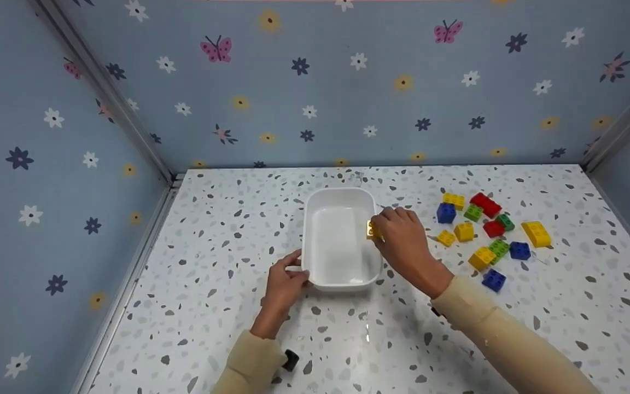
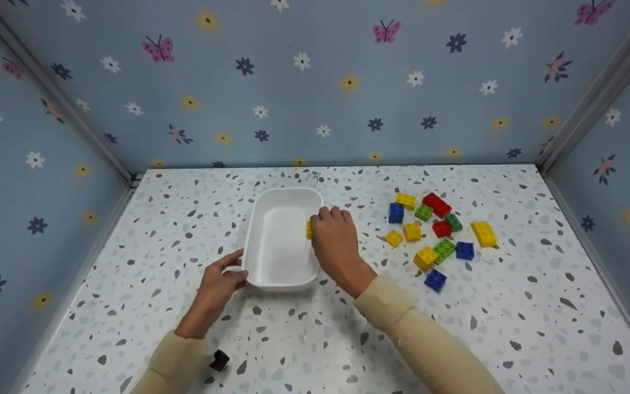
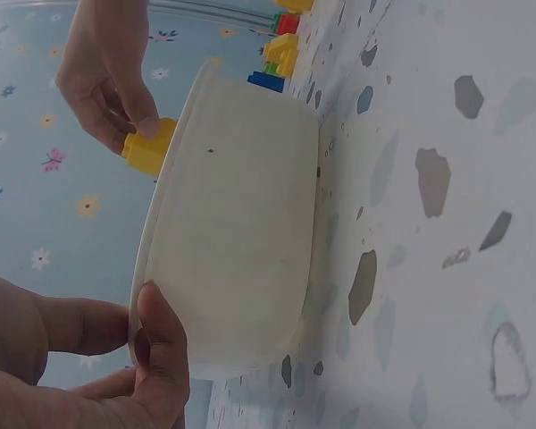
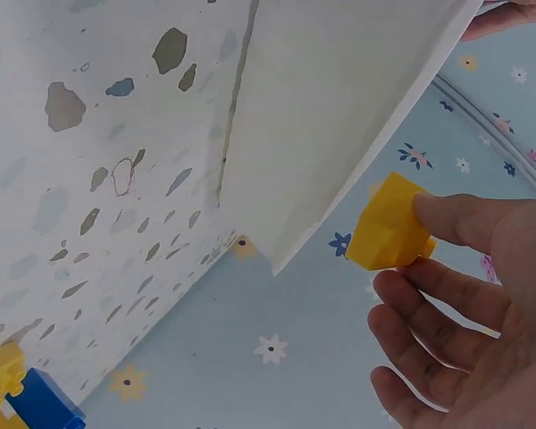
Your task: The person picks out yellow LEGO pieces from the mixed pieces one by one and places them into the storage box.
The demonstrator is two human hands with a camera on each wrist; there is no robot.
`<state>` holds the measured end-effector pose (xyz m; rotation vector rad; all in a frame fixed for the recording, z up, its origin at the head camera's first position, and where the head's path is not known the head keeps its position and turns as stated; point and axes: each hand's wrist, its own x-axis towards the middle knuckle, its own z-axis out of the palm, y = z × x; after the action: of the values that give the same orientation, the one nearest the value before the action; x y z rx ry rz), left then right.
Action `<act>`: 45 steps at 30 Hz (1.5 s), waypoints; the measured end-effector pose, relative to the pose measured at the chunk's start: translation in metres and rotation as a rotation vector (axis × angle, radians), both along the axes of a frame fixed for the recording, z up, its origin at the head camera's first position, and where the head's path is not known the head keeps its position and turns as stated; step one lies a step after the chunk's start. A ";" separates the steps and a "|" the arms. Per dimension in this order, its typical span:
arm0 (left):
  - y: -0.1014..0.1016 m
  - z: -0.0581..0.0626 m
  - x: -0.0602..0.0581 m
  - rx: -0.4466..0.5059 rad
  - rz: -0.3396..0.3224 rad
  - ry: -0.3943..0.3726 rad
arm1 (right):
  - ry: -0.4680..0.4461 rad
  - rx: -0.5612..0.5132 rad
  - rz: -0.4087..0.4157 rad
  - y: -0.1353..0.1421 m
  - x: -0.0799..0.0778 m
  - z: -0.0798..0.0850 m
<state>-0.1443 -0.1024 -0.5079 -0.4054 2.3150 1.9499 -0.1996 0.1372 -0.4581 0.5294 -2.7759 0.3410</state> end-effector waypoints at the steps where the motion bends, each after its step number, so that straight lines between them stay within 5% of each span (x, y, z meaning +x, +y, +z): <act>1: 0.000 0.000 0.000 0.003 -0.001 0.000 | 0.000 0.008 0.006 -0.001 -0.001 0.000; 45: -0.001 0.000 0.000 -0.035 -0.015 -0.038 | -0.120 0.171 0.228 -0.051 -0.021 0.009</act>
<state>-0.1447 -0.1037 -0.5081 -0.4224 2.3254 1.8807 -0.2203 0.0865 -0.4496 0.8996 -2.8812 0.1892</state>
